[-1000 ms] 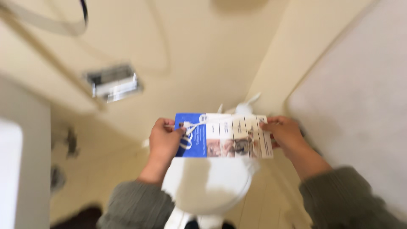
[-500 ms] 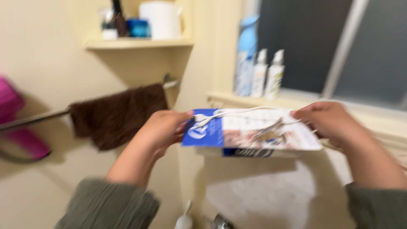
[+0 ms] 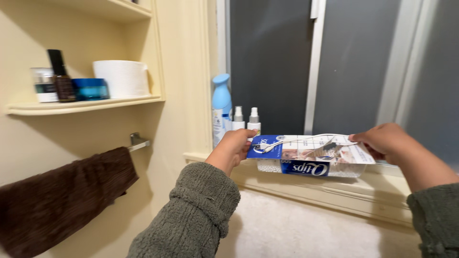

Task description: The person tidies the bathroom: they pick up a toothbrush, toothpaste and a hairbrush from the sink, place packaged wipes and bottles into the medicine cabinet, arrange bottles on the shelves, set a box on the toilet tank, load a toilet paper roll onto the wall holder, and hang towels on the door rack.

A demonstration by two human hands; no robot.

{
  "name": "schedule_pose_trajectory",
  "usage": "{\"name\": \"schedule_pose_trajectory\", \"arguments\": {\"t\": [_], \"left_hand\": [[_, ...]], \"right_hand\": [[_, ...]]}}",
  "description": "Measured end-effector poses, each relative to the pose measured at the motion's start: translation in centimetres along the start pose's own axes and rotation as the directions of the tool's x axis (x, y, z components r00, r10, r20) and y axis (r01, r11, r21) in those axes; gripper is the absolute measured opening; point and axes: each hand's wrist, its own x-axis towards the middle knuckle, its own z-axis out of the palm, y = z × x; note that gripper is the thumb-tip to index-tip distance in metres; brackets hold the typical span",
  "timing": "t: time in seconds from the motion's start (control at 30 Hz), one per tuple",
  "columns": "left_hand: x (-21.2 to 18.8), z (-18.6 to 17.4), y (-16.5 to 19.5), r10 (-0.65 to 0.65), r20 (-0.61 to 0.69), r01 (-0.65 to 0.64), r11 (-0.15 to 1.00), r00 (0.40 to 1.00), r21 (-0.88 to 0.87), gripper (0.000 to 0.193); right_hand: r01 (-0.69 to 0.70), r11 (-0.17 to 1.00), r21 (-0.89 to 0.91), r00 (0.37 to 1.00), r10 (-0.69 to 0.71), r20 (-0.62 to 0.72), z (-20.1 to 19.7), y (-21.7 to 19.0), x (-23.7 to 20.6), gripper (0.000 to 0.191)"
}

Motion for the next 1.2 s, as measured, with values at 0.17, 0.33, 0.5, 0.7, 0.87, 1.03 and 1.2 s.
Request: {"name": "schedule_pose_trajectory", "arguments": {"t": [0.17,0.33,0.5,0.7,0.87,1.03,1.2], "left_hand": [[1.6,0.7,-0.7,0.042,0.018,-0.043,0.998,0.999,0.051,0.044],[2.6,1.0,-1.7,0.076,0.064,-0.081,0.994,0.995,0.074,0.044],[3.6,1.2,-2.5,0.113,0.051,-0.117,0.990,0.992,0.080,0.038],[3.7,0.8,-3.5,0.209,0.017,-0.208,0.960,0.978,0.186,0.039],[3.3,0.4,-4.0,0.248,0.014,-0.238,0.912,0.969,0.334,0.047],[2.0,-0.2,-5.4,0.440,-0.026,-0.300,0.653,0.898,0.696,0.066],[1.5,-0.4,-7.4,0.469,-0.051,-0.241,0.541,0.882,0.806,0.073]], "right_hand": [[-0.008,1.000,-0.002,1.000,0.008,0.002,0.4,1.1,0.3,0.031],[-0.013,1.000,-0.026,1.000,0.014,0.009,0.5,1.8,-0.1,0.031],[-0.030,1.000,-0.005,1.000,0.030,0.005,0.8,2.4,-0.3,0.031],[-0.045,0.998,-0.048,0.999,0.046,0.003,1.1,2.6,-0.2,0.042],[-0.013,0.986,-0.165,1.000,0.014,0.002,1.5,2.0,-1.2,0.052],[0.203,0.819,-0.536,0.942,-0.313,-0.122,1.0,-0.3,-4.8,0.065],[0.381,0.770,-0.512,0.867,-0.490,-0.091,2.1,-4.4,-10.5,0.054]]}}
